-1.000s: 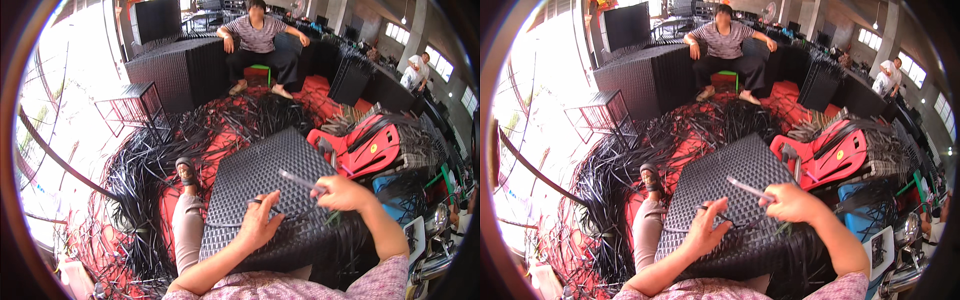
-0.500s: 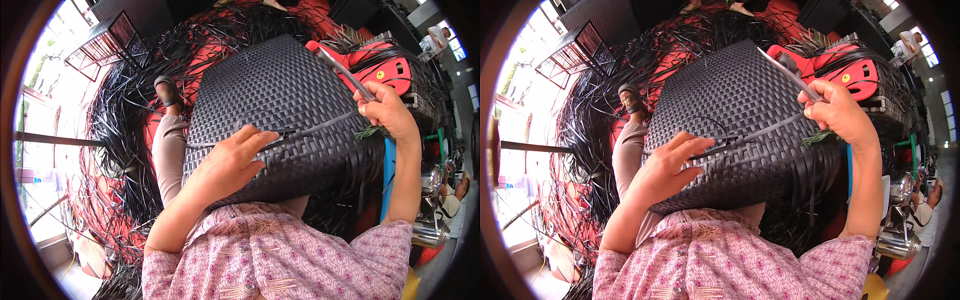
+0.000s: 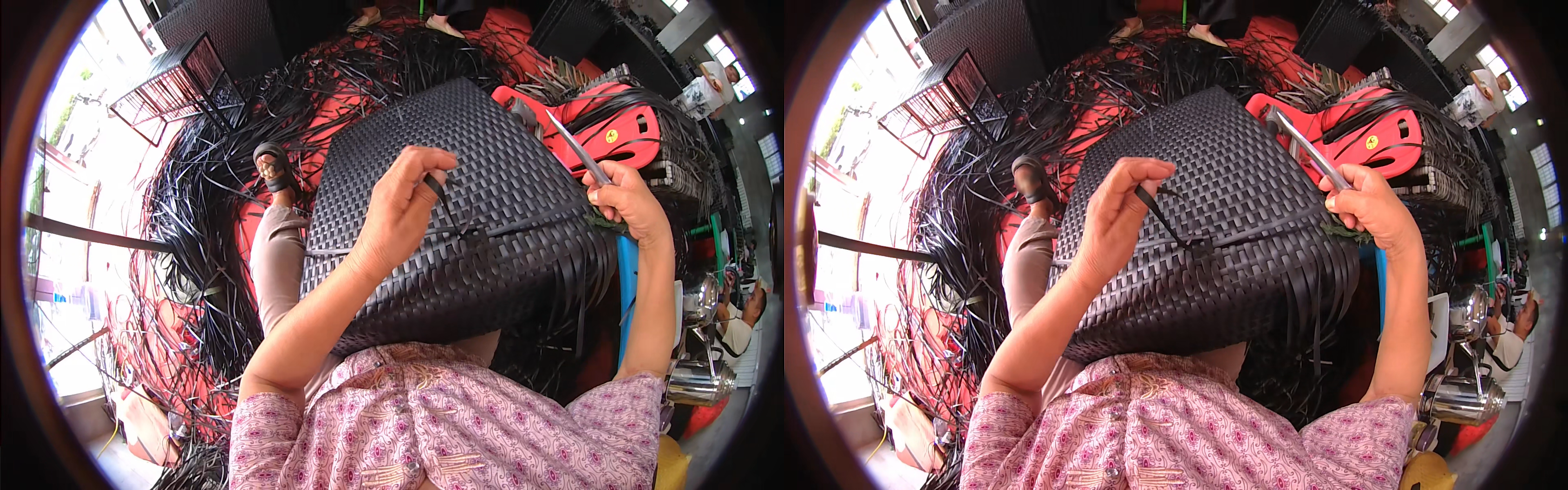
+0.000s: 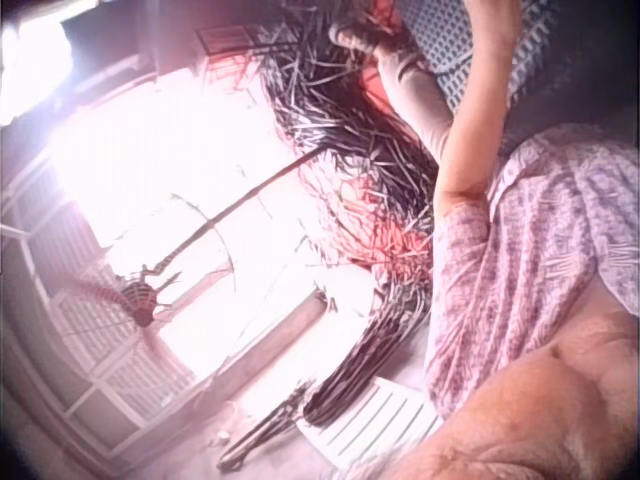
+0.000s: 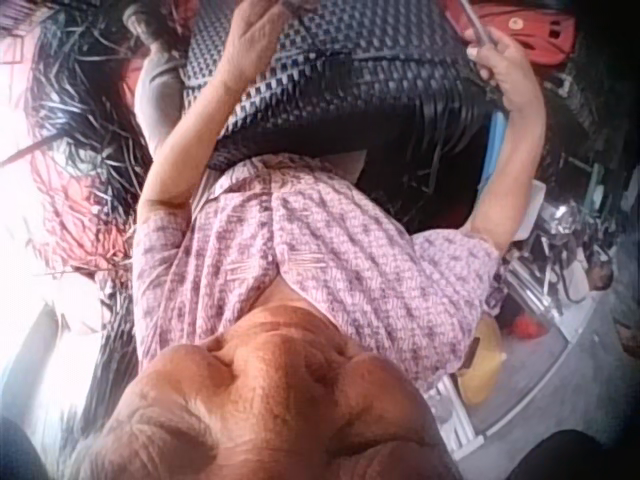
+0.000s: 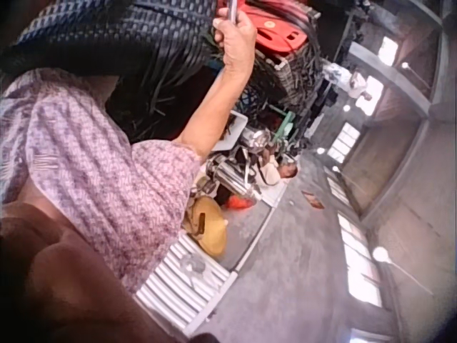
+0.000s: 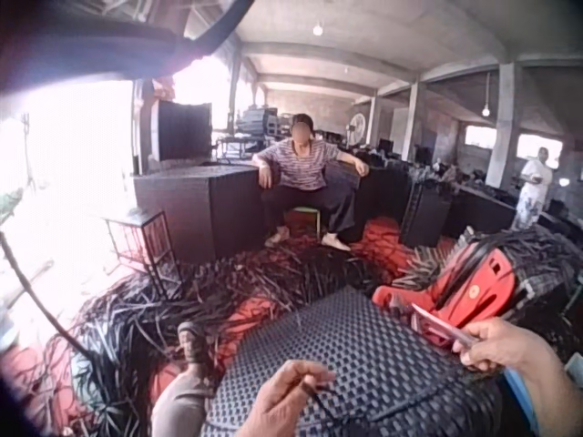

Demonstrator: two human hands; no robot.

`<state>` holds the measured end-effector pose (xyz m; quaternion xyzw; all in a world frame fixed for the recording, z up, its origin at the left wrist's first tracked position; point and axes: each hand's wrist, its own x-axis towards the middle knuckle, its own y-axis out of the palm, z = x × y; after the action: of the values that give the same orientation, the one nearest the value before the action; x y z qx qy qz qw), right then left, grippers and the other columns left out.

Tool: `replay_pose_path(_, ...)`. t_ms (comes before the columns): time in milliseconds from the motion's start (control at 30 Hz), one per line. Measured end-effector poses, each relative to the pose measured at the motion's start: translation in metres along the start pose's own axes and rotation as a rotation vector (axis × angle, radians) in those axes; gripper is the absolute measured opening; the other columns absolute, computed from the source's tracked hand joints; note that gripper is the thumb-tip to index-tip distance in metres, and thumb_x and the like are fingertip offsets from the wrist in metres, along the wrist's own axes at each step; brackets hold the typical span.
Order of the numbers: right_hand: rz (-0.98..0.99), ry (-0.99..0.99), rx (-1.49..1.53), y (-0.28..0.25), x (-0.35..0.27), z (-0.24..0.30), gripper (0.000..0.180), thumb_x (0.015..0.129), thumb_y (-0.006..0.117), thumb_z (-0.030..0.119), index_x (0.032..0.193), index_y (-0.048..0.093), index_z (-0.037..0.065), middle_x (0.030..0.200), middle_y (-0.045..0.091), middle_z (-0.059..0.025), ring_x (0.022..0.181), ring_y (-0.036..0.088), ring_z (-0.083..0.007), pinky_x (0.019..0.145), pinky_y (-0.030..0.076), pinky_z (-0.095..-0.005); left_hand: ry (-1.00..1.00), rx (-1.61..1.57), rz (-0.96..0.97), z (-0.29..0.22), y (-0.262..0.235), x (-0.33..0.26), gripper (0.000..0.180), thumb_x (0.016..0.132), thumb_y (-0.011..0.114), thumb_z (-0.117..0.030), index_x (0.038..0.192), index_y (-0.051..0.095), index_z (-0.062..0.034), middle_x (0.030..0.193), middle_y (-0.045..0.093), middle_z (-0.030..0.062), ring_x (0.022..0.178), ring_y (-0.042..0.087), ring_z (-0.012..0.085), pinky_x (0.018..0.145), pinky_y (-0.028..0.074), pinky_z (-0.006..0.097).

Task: The person weaves black plastic strips into the frame of a wicker chair using a metal prying tool to tuck the ends into the pattern.

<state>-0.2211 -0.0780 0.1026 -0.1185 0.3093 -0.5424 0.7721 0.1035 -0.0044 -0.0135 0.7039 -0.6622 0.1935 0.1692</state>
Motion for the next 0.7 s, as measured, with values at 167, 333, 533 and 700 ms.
replay_pose_path(167,-0.055,-0.036,0.107,-0.014,-0.001,-0.010,0.021,0.081,0.064,0.009,0.101,0.061,0.004,0.073,0.057,0.0025,0.051,0.047,-0.0027,0.043,0.032,-0.0182,-0.293,-0.449,-0.061,0.015,-0.003,-0.009,0.017,0.102,0.047,-0.006,0.117,0.055,-0.0029,0.091,0.058,-0.0012,0.089,0.061,0.0103,0.088,0.047,0.026)
replay_pose_path(333,-0.208,-0.033,0.180,-0.042,-0.006,-0.028,0.026,0.082,0.064,0.009,0.107,0.061,0.004,0.071,0.057,0.0037,0.052,0.048,-0.0024,0.043,0.031,-0.0180,-0.251,0.248,0.111,-0.014,-0.006,0.000,0.028,0.078,0.065,0.000,0.106,0.064,-0.0054,0.084,0.052,0.0046,0.074,0.057,0.0120,0.070,0.048,0.026)
replay_pose_path(533,-0.416,-0.081,0.380,-0.124,-0.008,-0.066,0.028,0.084,0.065,0.005,0.112,0.061,0.005,0.078,0.059,-0.0003,0.053,0.049,-0.0029,0.040,0.033,-0.0150,-0.353,-0.136,0.403,-0.005,-0.011,0.010,0.033,0.084,0.069,-0.001,0.116,0.064,-0.0042,0.097,0.059,0.0007,0.087,0.058,0.0070,0.077,0.050,0.023)
replay_pose_path(700,-0.544,-0.175,0.542,-0.201,-0.027,-0.094,0.032,0.088,0.063,0.005,0.120,0.060,0.002,0.088,0.062,-0.0085,0.057,0.050,-0.0051,0.045,0.034,-0.0173,-0.461,-0.325,0.384,0.010,-0.003,0.020,0.022,0.093,0.065,-0.008,0.114,0.065,-0.0002,0.095,0.063,0.0003,0.088,0.061,0.0074,0.080,0.051,0.023)
